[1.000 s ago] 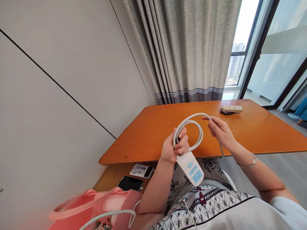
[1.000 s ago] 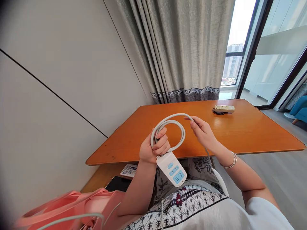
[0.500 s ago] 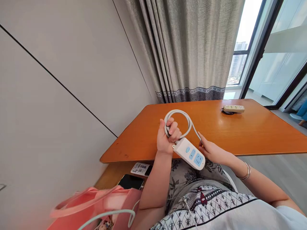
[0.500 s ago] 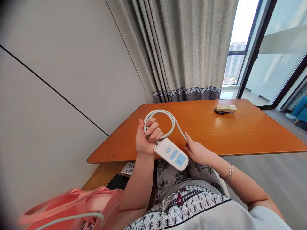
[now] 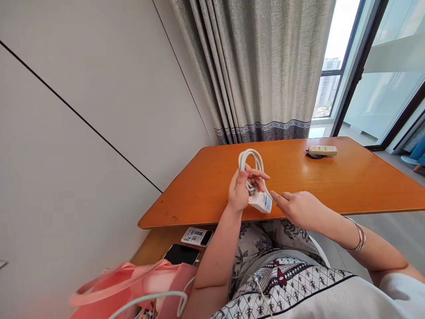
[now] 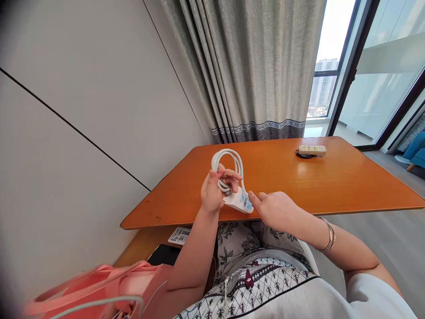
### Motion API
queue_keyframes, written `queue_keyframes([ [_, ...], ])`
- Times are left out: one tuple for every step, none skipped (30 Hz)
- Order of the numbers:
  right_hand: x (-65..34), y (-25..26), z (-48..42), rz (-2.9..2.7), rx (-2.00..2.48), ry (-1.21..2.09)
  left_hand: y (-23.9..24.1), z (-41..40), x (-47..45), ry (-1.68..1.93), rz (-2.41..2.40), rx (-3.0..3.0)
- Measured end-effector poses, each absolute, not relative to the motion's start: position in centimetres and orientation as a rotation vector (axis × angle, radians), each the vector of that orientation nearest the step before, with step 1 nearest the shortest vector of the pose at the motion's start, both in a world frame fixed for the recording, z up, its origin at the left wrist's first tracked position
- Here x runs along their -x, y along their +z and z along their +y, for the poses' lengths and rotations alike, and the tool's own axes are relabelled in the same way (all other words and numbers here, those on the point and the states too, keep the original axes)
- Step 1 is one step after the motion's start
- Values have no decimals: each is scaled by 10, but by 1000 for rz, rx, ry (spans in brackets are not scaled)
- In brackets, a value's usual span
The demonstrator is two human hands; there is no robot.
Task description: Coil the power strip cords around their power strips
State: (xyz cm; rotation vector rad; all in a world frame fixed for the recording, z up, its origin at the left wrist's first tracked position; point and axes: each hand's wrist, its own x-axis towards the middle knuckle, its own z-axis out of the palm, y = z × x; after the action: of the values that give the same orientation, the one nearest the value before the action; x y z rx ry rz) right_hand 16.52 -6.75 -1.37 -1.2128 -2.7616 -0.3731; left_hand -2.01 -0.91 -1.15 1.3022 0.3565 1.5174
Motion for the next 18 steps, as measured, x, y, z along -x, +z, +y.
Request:
queue_keyframes([
  [-165,-12,-67,-2768,1155,-395,-12,-10,19,1490,371,-1319],
  [-166,-11,-67,-2771,1086,-412,-14,-11,18,1455,386,-1337],
  [-166,-9,-67,-2764,1008,-426,-15,-13,17,1413,401,-1354],
  [-166,-7,-68,-2746,927,-441,-17,-14,15,1367,413,-1369],
  [-167,-4,-68,-2719,848,-456,-19,-16,13,1323,425,-1379],
  [-167,-1,-68,-2683,776,-473,-21,-17,12,1287,438,-1389],
  [-167,3,-68,-2644,720,-489,-22,-19,10,1269,456,-1399],
  [-167,8,-68,-2606,683,-501,-23,-20,8,1266,475,-1412],
  [-168,13,-66,-2573,666,-501,-24,-22,7,1267,489,-1424],
  [-168,17,-65,-2542,663,-484,-24,-23,6,1269,494,-1430],
  [-168,22,-62,-2511,673,-449,-24,-25,5,1254,489,-1432],
  [-169,27,-59,-2481,695,-401,-23,-27,5,1212,478,-1433],
  [-169,31,-56,-2453,721,-347,-22,-28,6,1145,463,-1429],
  [-170,35,-53,-2426,747,-299,-22,-29,7,1059,446,-1424],
  [-171,38,-50,-2401,768,-271,-22,-30,8,969,425,-1421],
  [-171,40,-47,-2378,784,-266,-22,-30,9,883,394,-1412],
  [-171,42,-44,-2357,792,-281,-23,-30,9,813,355,-1390],
  [-171,43,-42,-2339,789,-307,-24,-29,10,772,313,-1350],
])
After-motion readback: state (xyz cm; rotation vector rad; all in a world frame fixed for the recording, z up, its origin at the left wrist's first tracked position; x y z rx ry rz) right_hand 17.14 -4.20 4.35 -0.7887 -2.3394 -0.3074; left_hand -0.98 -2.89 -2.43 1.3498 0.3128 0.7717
